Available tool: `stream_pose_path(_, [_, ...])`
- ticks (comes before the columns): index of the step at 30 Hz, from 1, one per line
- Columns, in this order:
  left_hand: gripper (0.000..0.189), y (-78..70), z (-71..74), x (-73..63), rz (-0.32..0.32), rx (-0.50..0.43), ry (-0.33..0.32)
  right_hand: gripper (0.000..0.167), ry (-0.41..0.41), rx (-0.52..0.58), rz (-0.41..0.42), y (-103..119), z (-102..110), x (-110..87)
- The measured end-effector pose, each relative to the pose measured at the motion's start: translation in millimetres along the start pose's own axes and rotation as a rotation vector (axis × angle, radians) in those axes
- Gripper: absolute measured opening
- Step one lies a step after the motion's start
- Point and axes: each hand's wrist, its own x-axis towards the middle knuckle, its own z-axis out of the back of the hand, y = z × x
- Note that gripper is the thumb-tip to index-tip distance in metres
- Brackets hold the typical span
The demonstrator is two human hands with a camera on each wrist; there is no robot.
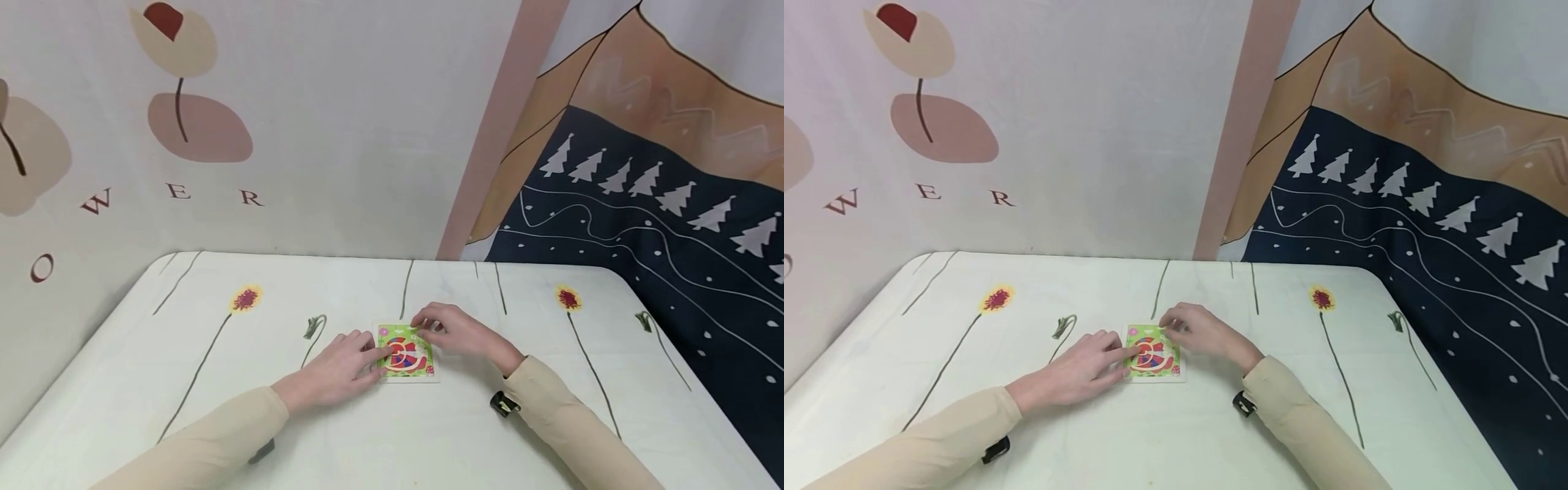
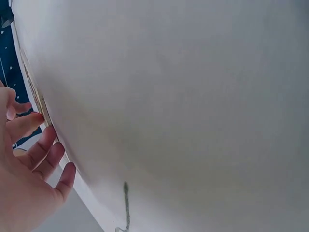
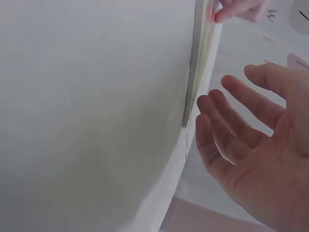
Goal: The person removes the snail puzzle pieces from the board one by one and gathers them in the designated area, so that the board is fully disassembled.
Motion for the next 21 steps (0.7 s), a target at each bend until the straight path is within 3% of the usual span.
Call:
stream_pose_path(10, [0.048, 2.3, -3.8, 1.3, -0.055, 0.075, -0.004, 0.014, 0.108, -0.004, 0.020, 8, -11, 29.2])
stream_pose_path(21, [0.053, 2.7, -2.9, 2.3, -0.057, 0.030, 0.021, 0.013, 0.135, -0.062, -0.005, 18, -19, 49.5])
